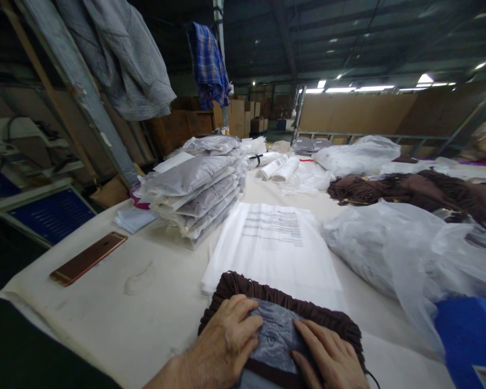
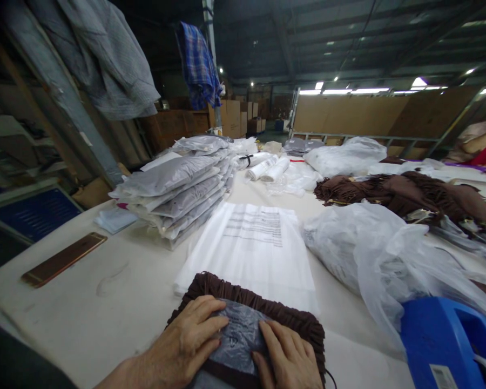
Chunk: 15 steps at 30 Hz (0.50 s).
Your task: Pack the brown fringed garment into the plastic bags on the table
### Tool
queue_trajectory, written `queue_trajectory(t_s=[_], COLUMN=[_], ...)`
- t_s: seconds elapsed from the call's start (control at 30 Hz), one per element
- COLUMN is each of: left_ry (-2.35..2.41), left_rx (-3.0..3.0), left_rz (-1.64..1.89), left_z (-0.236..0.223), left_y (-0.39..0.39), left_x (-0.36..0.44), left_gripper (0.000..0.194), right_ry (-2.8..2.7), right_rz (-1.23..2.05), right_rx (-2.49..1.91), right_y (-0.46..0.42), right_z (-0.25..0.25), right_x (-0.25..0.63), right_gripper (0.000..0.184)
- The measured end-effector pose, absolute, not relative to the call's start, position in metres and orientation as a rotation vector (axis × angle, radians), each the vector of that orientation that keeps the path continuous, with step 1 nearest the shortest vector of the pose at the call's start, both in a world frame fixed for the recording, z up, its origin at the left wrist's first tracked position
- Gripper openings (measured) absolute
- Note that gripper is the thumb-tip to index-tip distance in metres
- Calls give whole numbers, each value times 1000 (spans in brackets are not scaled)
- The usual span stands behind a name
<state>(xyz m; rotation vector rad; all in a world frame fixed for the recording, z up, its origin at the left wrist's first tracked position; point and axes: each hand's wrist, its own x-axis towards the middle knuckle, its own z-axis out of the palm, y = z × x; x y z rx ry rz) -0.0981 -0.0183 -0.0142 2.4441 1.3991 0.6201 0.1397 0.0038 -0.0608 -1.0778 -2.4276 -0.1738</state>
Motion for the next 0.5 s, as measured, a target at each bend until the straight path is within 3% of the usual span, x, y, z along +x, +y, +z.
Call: queue_trajectory(t_s=[0.3, 0.5], left_ry=[1341, 1497], left_rx=[2353, 2327], left_rz=[808, 572], left_z=[16, 8], left_y=[9, 70], left_x=[-107, -105], left_gripper=[18, 18], right_ry=[-2053, -2524], right_rz=[377, 540], right_rx=[-1310, -1261], right_y=[39, 117], right_z=[-16, -15], right_x=[149, 125], right_gripper=[26, 22])
